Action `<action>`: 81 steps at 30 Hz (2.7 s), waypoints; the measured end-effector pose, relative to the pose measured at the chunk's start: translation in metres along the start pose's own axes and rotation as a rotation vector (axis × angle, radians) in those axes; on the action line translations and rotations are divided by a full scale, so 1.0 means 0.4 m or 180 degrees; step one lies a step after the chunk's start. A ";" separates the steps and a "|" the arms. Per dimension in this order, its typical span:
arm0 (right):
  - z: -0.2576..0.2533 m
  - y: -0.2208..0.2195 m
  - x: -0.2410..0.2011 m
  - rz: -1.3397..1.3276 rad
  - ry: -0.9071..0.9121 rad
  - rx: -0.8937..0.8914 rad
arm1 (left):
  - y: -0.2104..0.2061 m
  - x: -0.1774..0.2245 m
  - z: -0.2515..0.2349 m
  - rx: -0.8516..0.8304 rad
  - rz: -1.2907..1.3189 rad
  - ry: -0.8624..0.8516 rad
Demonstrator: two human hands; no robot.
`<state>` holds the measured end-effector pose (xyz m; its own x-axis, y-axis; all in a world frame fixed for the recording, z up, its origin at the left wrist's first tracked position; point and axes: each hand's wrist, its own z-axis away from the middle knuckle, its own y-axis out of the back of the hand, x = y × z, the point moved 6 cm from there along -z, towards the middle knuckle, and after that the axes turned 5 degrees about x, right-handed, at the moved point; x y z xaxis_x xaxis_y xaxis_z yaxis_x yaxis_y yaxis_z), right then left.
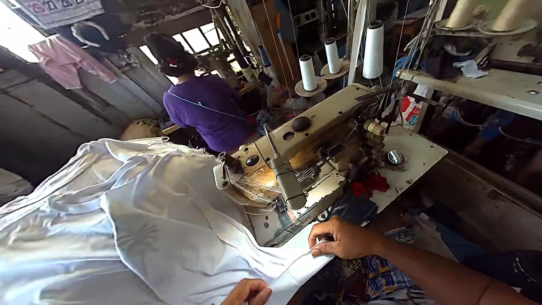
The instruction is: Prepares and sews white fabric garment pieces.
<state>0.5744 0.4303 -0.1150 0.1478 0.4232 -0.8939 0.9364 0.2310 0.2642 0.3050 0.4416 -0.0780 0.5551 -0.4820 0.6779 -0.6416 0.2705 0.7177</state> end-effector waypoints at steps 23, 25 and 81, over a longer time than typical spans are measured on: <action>-0.022 0.025 0.047 -0.0503 -0.0381 0.1059 | -0.108 -0.047 -0.018 0.0466 -0.0542 -0.0430; -0.024 0.027 0.057 -0.0517 -0.0425 0.1001 | -0.095 -0.062 -0.012 0.0682 -0.0369 -0.0492; 0.027 -0.052 0.077 -0.0330 -0.0489 0.1064 | -0.042 0.003 -0.197 0.1556 0.1252 -0.0145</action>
<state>0.5630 0.4289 -0.1517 0.0690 0.2706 -0.9602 0.9973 -0.0435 0.0593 0.3582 0.5020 -0.0765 0.2120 -0.4620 0.8612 -0.9671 0.0277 0.2530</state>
